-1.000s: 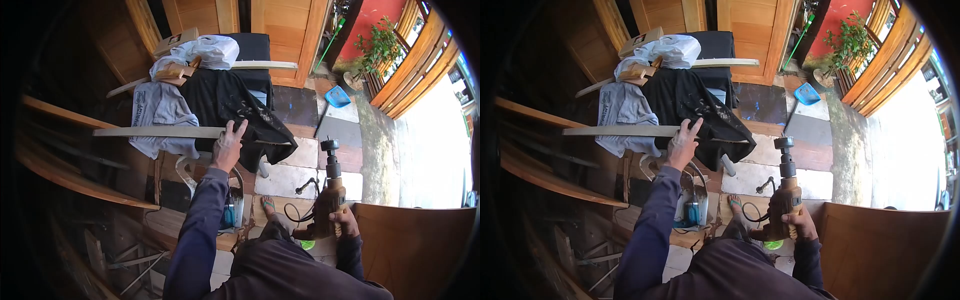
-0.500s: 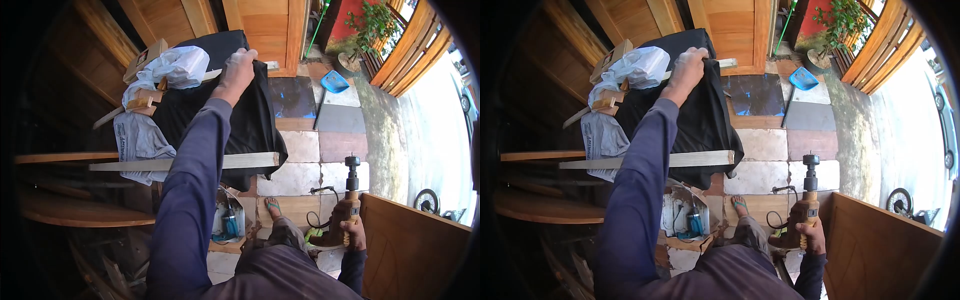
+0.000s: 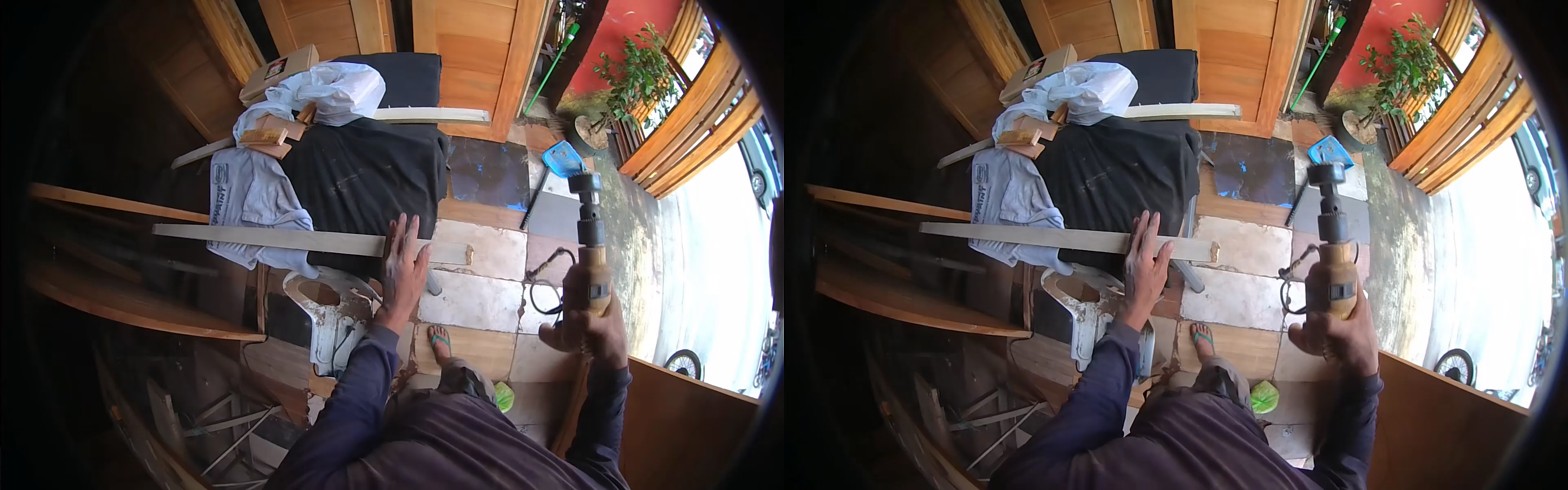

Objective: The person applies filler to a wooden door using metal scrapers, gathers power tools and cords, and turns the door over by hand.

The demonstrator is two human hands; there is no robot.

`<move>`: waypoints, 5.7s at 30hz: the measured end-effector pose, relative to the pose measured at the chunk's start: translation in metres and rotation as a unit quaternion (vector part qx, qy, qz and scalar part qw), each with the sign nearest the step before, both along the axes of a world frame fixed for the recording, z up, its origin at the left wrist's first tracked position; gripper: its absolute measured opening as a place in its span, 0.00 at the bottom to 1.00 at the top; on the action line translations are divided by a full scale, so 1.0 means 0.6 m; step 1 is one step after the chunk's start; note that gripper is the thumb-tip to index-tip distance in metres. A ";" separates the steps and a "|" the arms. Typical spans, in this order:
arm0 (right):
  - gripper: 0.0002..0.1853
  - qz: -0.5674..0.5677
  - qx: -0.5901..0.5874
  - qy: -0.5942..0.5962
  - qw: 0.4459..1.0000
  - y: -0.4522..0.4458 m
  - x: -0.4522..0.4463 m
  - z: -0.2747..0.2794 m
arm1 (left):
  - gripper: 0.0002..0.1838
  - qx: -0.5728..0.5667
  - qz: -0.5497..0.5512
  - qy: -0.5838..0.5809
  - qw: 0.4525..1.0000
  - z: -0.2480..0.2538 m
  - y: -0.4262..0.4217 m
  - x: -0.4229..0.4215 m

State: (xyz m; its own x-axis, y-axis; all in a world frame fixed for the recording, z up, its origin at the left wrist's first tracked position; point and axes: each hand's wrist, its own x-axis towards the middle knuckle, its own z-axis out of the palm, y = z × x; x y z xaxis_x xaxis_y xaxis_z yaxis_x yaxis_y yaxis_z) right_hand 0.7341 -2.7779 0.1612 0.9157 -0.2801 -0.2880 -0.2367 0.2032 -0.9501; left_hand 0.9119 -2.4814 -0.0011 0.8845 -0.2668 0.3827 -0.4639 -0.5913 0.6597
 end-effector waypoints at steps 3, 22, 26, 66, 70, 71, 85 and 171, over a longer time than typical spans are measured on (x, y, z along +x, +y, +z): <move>0.44 0.090 -0.292 -0.002 0.952 0.026 0.110 0.052 | 0.32 -0.010 0.011 0.052 0.999 -0.025 0.063 -0.113; 0.30 0.195 -0.716 -0.311 0.594 0.436 0.490 -0.184 | 0.41 0.026 0.408 0.411 0.815 -0.360 0.352 -0.867; 0.33 0.215 -0.734 -0.291 0.575 0.464 0.500 -0.234 | 0.42 -0.026 0.476 0.464 0.747 -0.401 0.320 -1.016; 0.45 0.586 -0.466 0.267 0.606 0.242 -0.243 -0.748 | 0.30 -0.193 0.656 0.410 0.603 -0.532 0.369 -1.373; 0.44 0.616 -0.429 0.272 0.602 0.274 -0.161 -0.777 | 0.30 -0.132 0.644 0.377 0.652 -0.559 0.314 -1.359; 0.41 0.605 -0.410 0.247 0.636 0.300 -0.149 -0.778 | 0.32 -0.231 0.688 0.365 0.584 -0.543 0.280 -1.344; 0.32 0.772 -0.363 0.007 0.521 0.740 -0.247 -0.734 | 0.26 -0.314 0.728 0.463 0.397 -0.518 0.111 -1.514; 0.25 0.849 -0.016 -0.197 0.491 2.950 -0.668 -0.203 | 0.29 0.167 0.869 0.181 0.429 -0.019 1.892 -1.378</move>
State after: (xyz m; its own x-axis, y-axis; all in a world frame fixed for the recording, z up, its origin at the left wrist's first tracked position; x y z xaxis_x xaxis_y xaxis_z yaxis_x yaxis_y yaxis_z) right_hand 0.3331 -1.0082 0.0392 -0.1789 0.9837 -0.0152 0.1644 0.0147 -0.9863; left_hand 0.0852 -1.3462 -0.0125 -0.1565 0.9300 0.3326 0.9663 0.0745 0.2464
